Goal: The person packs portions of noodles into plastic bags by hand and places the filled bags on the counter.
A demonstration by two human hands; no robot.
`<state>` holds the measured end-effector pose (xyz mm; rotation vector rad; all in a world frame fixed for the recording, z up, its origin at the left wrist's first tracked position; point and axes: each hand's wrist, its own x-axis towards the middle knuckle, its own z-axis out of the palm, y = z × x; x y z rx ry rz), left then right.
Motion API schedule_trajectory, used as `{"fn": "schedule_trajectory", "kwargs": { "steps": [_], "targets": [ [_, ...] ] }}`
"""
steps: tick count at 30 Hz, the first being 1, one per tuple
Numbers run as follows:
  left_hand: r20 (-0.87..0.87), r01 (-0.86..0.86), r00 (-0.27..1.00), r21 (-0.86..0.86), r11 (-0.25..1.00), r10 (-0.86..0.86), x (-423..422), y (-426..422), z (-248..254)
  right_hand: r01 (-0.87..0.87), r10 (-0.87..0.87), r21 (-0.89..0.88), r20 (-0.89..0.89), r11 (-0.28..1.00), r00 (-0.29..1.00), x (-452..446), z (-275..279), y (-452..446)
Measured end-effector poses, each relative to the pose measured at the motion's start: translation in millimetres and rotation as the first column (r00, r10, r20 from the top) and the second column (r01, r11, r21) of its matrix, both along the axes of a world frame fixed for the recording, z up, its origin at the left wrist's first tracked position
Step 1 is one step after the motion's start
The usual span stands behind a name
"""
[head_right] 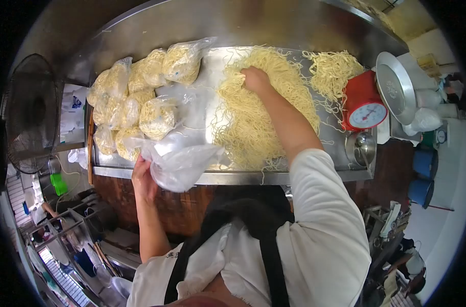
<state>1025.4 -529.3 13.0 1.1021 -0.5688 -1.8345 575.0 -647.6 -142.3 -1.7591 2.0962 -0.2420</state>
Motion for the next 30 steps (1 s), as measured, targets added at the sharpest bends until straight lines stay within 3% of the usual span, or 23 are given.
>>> {"fn": "schedule_trajectory", "kwargs": {
  "steps": [2, 4, 6, 9, 11, 13, 14, 15, 16, 17, 18, 21, 23, 25, 27, 30],
  "targets": [
    [0.027, -0.031, 0.999, -0.026, 0.999, 0.032, -16, -5, 16, 0.167, -0.110, -0.156, 0.319, 0.974, 0.941, -11, 4, 26],
    [0.057, -0.038, 0.998, -0.057, 0.998, 0.041, -20, -17, 13, 0.414, -0.283, -0.087, 0.603, 0.906, 0.746, -24, 30, 42],
    [0.086, -0.030, 0.996, -0.083, 0.996, 0.037, -27, -36, 9, 0.527, -0.218, -0.192, 0.756, 0.828, 0.617, -35, 67, 50],
    [0.183, 0.019, 0.983, -0.147, 0.989, 0.008, -36, -83, -9, 0.515, 0.193, -0.597, 0.748, 0.615, 0.635, -42, 163, 53],
    [0.191, 0.079, 0.981, -0.217, 0.973, -0.037, -62, -115, 5, 0.665, 0.457, -0.552, 0.823, 0.503, 0.337, -33, 239, 51],
    [0.052, 0.170, 0.985, -0.250, 0.953, -0.162, -72, -163, -2, 0.525, 0.615, -0.691, 0.707, 0.497, 0.349, -61, 285, 45],
    [0.111, 0.226, 0.973, -0.290, 0.930, -0.202, -78, -190, -9, 0.651, 0.604, -0.556, 0.775, 0.516, 0.183, -78, 314, 43],
    [0.171, 0.281, 0.957, -0.326, 0.903, -0.236, -88, -215, -11, 0.671, 0.534, -0.444, 0.841, 0.594, 0.083, -73, 362, 55],
    [0.338, 0.336, 0.916, -0.357, 0.872, -0.215, -105, -231, -3, 0.673, 0.451, -0.323, 0.892, 0.666, -0.018, -62, 404, 74],
    [0.494, 0.392, 0.851, -0.375, 0.840, -0.177, -125, -243, 4, 0.664, 0.361, -0.193, 0.924, 0.722, -0.124, -51, 445, 92],
    [0.623, 0.354, 0.782, -0.429, 0.831, -0.012, -146, -262, -1, 0.662, 0.390, -0.197, 0.908, 0.723, -0.155, -53, 465, 98],
    [0.788, 0.376, 0.433, -0.600, 0.706, 0.438, -206, -287, 17, 0.641, 0.532, -0.379, 0.845, 0.668, -0.054, -64, 462, 101],
    [0.619, 0.364, 0.405, -0.784, 0.503, 0.673, -252, -295, 27, 0.599, 0.624, -0.561, 0.771, 0.571, 0.127, -70, 430, 100],
    [0.713, 0.383, 0.558, -0.675, 0.630, 0.425, -289, -243, 95, 0.508, 0.645, -0.677, 0.713, 0.533, 0.275, -62, 386, 111],
    [0.558, 0.381, 0.815, -0.720, 0.580, 0.158, -319, -221, 103, 0.354, 0.611, -0.678, 0.735, 0.645, 0.294, -39, 336, 120],
    [0.496, 0.442, 0.868, -0.762, 0.473, -0.012, -323, -160, 131, 0.175, 0.475, -0.510, 0.855, 0.842, 0.209, 9, 280, 122]
  ]
}}
